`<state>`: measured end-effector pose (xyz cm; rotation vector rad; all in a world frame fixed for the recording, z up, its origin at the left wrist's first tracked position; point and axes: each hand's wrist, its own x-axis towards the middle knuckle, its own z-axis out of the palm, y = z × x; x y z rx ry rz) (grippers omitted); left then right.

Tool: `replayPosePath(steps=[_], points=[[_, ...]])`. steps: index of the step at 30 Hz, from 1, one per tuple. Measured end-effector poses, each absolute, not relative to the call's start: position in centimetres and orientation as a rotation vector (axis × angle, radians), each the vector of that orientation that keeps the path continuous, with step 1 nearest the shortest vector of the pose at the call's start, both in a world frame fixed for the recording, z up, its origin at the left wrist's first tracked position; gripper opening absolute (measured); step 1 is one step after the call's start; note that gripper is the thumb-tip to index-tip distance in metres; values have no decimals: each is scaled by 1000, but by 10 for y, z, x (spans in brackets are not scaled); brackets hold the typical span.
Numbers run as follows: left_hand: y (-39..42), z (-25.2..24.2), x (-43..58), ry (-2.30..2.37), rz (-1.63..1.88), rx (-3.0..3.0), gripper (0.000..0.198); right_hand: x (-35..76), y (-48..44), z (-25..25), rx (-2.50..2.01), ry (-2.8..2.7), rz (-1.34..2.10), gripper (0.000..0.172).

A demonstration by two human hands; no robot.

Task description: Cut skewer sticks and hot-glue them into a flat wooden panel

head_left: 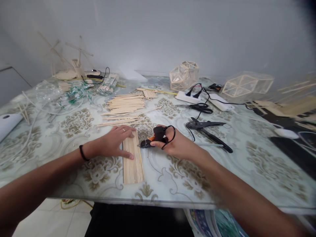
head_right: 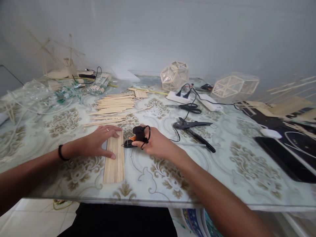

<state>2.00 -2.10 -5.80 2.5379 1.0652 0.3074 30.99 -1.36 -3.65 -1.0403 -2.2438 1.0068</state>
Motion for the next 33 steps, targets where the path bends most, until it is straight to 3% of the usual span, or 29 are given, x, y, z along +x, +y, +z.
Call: replayPosePath(steps=[17, 33], points=[[-21, -59, 21, 1074, 323, 2546, 82, 298, -5, -44, -1037, -2250, 820, 17], [-20, -57, 21, 1070, 292, 2555, 80, 306, 0, -38, -946, -2241, 1042, 23]])
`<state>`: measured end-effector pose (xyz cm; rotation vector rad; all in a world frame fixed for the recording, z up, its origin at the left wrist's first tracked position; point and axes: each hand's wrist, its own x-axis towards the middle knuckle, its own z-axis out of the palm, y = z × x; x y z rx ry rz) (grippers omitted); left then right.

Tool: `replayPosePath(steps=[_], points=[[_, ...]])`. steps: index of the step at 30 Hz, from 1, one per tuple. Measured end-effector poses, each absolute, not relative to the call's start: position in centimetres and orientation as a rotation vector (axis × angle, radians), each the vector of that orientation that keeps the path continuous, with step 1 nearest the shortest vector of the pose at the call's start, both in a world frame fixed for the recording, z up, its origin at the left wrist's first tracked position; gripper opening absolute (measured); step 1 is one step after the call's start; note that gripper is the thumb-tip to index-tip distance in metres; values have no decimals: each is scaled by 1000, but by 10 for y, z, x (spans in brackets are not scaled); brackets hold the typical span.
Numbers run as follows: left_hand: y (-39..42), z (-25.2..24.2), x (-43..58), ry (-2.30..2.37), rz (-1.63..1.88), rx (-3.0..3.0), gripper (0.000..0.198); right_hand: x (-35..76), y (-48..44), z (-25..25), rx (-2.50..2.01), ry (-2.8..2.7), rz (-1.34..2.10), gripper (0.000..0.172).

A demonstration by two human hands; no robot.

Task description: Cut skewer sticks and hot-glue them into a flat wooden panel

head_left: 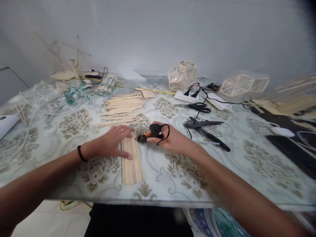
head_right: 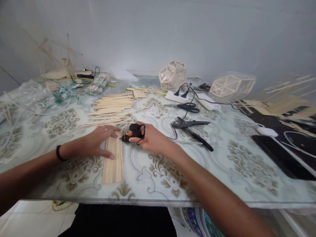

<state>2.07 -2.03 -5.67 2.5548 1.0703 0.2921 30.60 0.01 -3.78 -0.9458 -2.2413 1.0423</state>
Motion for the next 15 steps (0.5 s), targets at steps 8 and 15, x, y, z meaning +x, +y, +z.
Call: replayPosePath(steps=[8, 15], points=[[-21, -56, 20, 1086, 287, 2543, 80, 307, 1, -36, -945, -2247, 1075, 24], [-21, -58, 20, 1080, 299, 2557, 79, 306, -4, -31, -962, -2233, 1162, 24]])
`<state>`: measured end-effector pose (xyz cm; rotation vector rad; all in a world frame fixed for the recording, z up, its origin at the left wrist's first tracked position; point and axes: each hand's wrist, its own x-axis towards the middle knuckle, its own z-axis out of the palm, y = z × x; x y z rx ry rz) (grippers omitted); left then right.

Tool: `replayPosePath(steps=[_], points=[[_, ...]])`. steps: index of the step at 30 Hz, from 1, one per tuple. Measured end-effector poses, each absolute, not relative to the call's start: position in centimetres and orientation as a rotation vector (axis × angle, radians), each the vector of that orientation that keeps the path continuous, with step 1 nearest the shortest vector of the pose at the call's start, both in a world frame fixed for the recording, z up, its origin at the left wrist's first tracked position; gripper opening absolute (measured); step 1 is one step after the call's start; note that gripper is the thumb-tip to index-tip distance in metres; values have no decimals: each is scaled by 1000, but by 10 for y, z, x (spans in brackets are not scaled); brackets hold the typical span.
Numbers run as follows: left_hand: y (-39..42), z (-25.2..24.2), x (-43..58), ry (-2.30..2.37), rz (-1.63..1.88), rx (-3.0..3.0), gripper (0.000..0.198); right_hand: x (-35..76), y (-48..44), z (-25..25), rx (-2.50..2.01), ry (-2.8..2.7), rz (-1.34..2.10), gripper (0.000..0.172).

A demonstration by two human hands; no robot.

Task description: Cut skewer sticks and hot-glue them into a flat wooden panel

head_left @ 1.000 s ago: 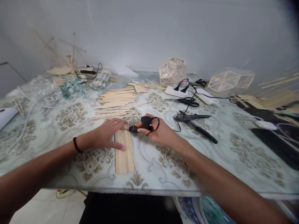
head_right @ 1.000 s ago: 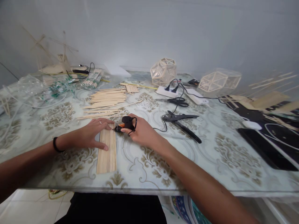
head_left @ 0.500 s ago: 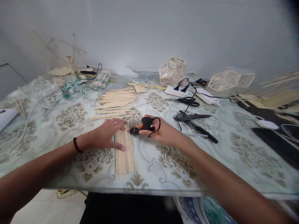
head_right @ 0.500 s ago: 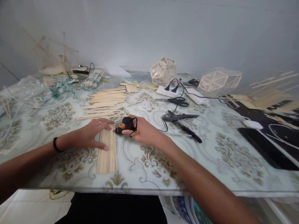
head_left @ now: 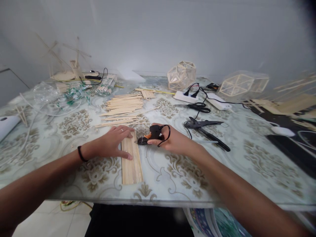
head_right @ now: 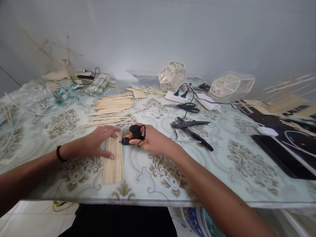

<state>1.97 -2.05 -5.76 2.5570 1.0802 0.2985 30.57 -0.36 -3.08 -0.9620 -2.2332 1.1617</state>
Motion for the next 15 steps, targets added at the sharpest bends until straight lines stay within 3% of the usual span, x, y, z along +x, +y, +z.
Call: replayPosePath(steps=[15], points=[[-20, -57, 20, 1083, 287, 2553, 81, 313, -10, -26, -980, -2248, 1273, 25]])
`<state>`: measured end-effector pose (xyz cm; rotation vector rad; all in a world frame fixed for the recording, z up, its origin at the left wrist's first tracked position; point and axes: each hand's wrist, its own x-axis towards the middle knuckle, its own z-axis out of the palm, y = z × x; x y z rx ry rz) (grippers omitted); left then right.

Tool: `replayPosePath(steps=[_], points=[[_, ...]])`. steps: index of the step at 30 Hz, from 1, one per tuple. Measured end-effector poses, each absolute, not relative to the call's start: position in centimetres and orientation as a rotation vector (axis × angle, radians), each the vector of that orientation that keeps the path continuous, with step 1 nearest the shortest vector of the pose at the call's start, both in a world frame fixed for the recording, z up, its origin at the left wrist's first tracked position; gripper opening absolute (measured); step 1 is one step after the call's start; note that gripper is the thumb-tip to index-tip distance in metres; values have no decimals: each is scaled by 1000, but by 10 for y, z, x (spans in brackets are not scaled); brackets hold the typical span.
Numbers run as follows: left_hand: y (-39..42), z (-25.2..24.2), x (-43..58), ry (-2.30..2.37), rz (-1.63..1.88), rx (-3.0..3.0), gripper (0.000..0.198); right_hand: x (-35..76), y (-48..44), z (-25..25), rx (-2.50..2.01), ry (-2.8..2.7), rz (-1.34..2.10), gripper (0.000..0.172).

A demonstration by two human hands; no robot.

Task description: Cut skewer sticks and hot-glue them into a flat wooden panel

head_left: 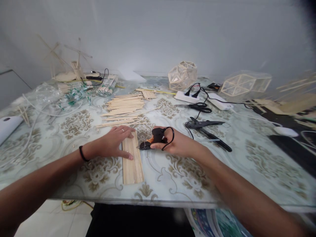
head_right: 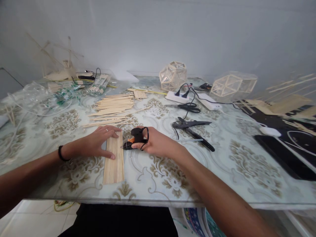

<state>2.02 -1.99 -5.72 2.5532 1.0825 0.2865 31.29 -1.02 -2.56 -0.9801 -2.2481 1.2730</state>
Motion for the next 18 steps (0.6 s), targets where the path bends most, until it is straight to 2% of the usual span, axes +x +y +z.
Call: replayPosePath(steps=[11, 18], points=[[-19, -57, 19, 1087, 271, 2547, 82, 320, -11, -29, -919, -2317, 1334, 32], [-20, -58, 19, 1074, 291, 2544, 82, 317, -19, -28, -825, -2329, 1457, 28]])
